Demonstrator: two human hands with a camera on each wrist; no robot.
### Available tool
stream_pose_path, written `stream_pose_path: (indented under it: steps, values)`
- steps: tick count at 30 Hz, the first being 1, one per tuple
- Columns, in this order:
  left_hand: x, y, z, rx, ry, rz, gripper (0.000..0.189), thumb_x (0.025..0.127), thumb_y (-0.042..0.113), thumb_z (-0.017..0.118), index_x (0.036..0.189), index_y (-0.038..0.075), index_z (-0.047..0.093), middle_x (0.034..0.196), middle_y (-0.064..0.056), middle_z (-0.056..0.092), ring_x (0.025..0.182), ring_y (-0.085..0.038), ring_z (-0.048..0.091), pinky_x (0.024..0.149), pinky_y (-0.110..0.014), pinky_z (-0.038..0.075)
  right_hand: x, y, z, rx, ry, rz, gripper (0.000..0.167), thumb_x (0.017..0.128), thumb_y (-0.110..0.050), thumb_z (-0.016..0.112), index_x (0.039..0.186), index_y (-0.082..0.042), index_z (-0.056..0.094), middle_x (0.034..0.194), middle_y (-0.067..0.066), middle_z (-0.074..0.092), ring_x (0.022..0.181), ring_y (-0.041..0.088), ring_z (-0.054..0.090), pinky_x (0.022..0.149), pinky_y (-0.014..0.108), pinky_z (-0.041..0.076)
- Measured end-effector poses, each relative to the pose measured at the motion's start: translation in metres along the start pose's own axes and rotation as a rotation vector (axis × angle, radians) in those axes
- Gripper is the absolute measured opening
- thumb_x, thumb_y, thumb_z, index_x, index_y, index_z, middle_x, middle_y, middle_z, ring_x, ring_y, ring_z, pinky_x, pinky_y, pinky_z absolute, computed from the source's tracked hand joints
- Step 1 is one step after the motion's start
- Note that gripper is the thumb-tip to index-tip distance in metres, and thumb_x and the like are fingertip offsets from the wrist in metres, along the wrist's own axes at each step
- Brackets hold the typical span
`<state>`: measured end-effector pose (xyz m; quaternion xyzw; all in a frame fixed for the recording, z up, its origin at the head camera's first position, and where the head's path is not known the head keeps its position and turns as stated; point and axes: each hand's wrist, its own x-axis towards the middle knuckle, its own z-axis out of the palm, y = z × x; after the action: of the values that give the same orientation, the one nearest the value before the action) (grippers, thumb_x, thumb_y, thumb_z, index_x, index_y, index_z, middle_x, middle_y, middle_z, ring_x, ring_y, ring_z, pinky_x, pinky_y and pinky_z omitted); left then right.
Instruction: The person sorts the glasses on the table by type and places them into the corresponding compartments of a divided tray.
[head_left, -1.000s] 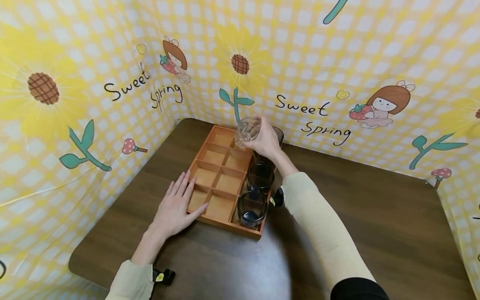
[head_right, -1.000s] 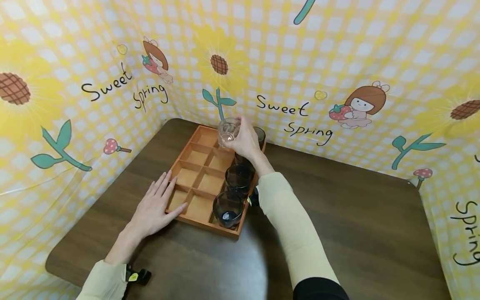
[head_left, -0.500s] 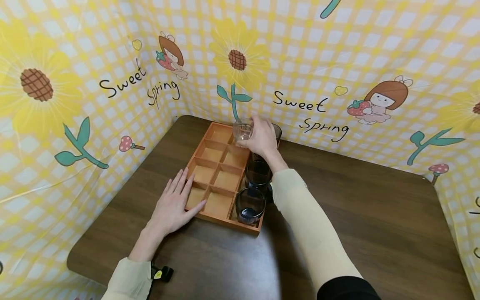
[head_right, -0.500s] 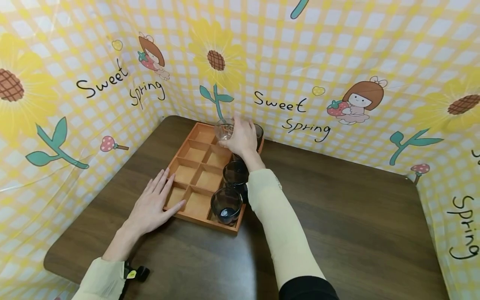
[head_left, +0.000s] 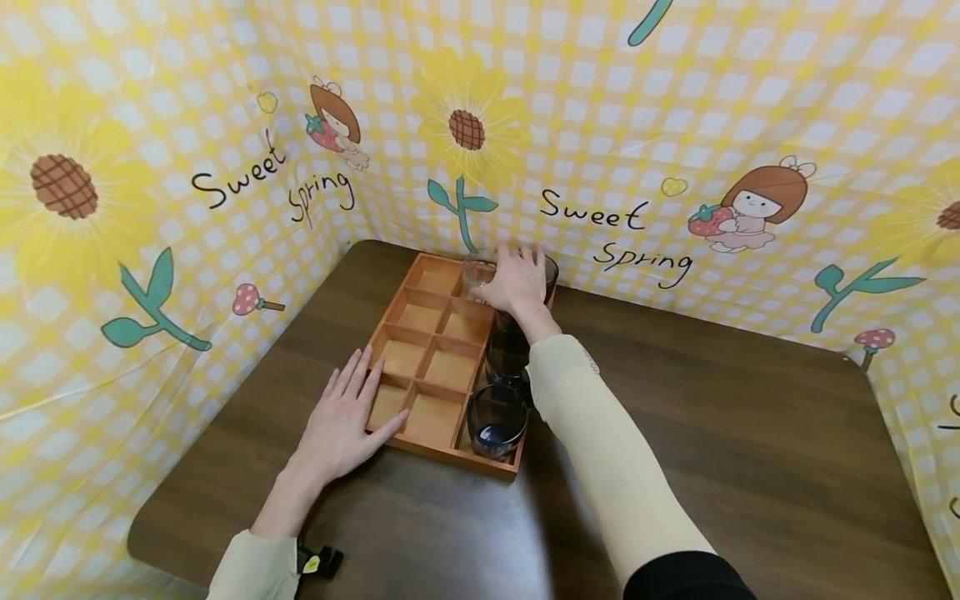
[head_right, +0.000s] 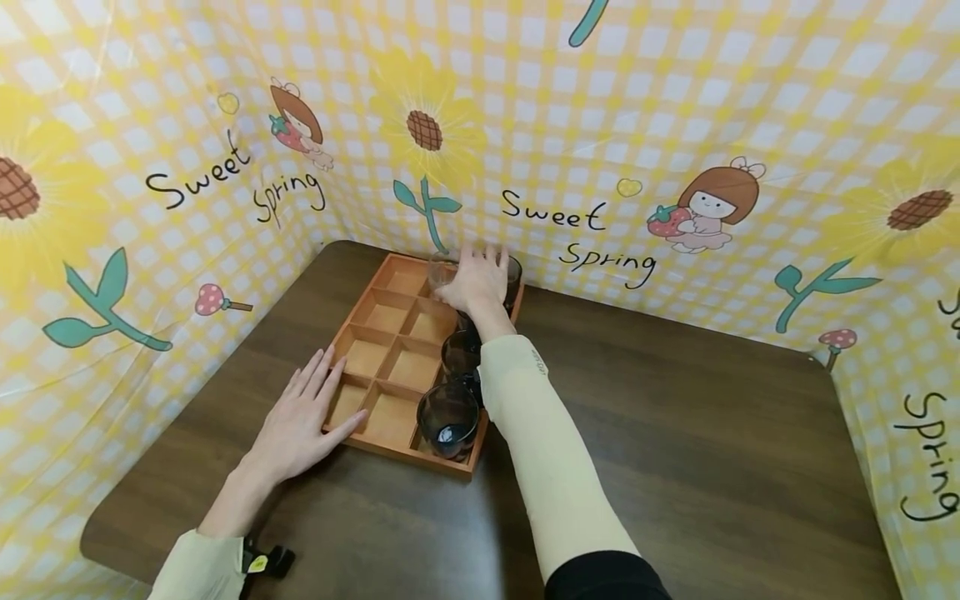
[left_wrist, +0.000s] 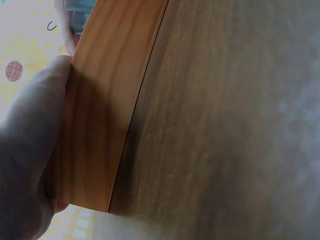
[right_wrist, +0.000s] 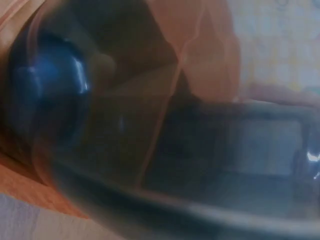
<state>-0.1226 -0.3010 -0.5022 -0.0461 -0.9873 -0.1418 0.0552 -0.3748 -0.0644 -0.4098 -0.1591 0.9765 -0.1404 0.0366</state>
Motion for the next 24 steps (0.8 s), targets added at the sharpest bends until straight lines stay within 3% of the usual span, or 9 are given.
stream_pose_path:
  steps: [6, 24]
  values:
    - [-0.0019, 0.0009, 0.0007, -0.006, 0.005, -0.002, 0.099, 0.104, 0.06, 0.065, 0.175, 0.003, 0.025, 0.186, -0.02, 0.012, 0.173, -0.042, 0.013, 0.136, -0.068, 0.021, -0.0001, -0.0018, 0.0012, -0.049, -0.028, -0.002, 0.095, 0.098, -0.065, 0.072, 0.169, -0.011, 0.038, 0.174, 0.009, 0.047, 0.17, 0.033, 0.023, 0.142, 0.055, -0.001]
    - [-0.0005, 0.0039, 0.0004, 0.0, 0.026, 0.009, 0.098, 0.103, 0.06, 0.066, 0.173, 0.001, 0.029, 0.184, -0.022, 0.016, 0.172, -0.043, 0.017, 0.136, -0.068, 0.022, -0.0044, -0.0004, -0.0001, -0.077, -0.05, -0.026, 0.085, 0.106, -0.068, 0.058, 0.171, -0.016, 0.04, 0.177, 0.005, 0.043, 0.171, 0.033, 0.022, 0.142, 0.056, -0.005]
